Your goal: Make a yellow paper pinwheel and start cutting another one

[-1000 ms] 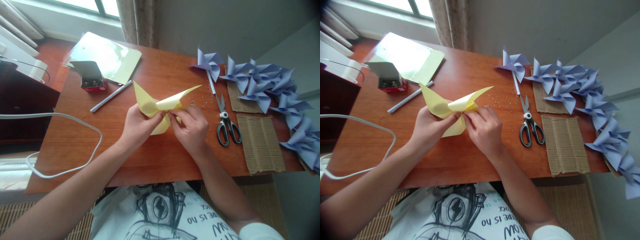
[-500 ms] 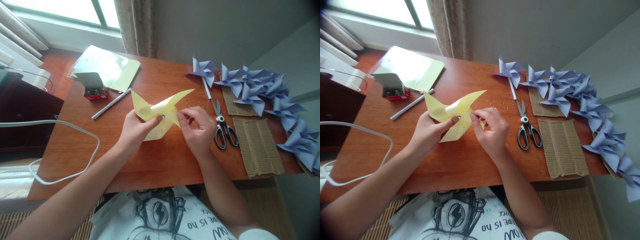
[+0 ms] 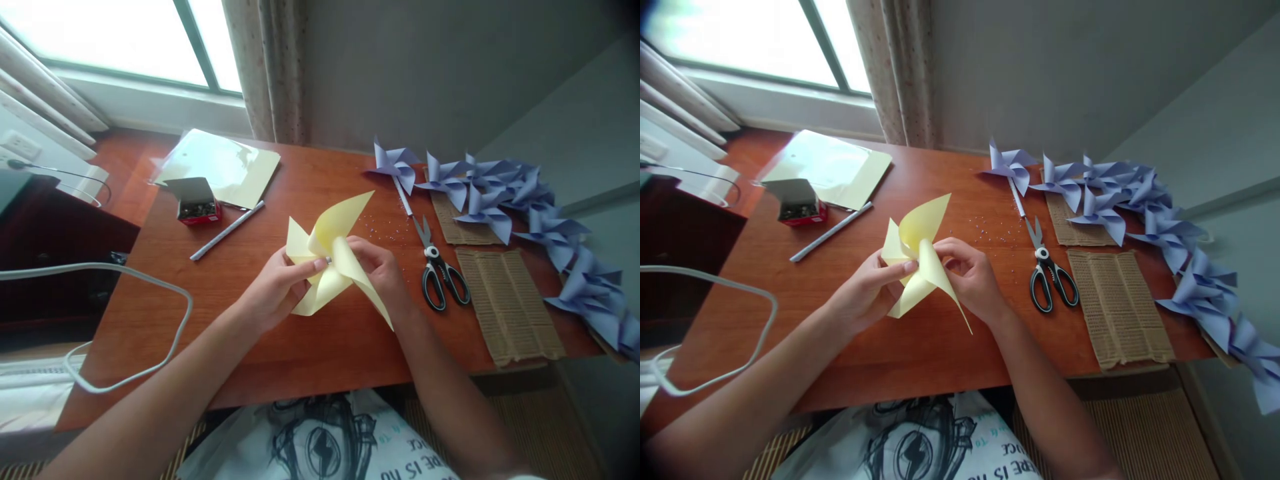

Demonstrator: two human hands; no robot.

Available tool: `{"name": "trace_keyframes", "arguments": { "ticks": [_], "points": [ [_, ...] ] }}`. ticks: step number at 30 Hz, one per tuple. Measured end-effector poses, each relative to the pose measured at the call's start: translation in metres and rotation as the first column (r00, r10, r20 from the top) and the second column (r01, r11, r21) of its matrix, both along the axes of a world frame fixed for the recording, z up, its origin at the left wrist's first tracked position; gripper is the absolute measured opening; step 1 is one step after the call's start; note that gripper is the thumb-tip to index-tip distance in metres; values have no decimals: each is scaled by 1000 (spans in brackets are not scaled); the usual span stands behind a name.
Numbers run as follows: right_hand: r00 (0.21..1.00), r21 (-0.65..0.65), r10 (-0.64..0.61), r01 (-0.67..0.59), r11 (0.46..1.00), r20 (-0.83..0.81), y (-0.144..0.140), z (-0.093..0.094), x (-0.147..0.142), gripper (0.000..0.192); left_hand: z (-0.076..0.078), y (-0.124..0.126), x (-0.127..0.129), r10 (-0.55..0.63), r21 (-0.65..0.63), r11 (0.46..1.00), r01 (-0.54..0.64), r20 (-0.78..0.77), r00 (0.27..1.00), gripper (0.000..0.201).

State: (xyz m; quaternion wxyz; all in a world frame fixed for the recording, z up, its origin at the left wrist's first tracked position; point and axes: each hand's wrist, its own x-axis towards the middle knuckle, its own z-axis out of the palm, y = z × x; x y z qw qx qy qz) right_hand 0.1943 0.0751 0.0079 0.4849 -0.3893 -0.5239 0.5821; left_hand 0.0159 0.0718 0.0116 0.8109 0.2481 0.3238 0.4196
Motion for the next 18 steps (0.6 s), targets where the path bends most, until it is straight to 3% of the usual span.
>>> {"name": "trace_keyframes", "arguments": {
  "ticks": [11, 18],
  "points": [
    [999, 98, 1, -6, 995, 49, -1, 0, 0, 23, 1, -3, 2, -52, -41, 998, 54, 54, 997, 34],
    [999, 116, -30, 24, 993, 45, -1, 0, -6, 23, 4, -4, 5, -21, -30, 999, 23, 61, 998, 29]
  ]
}}
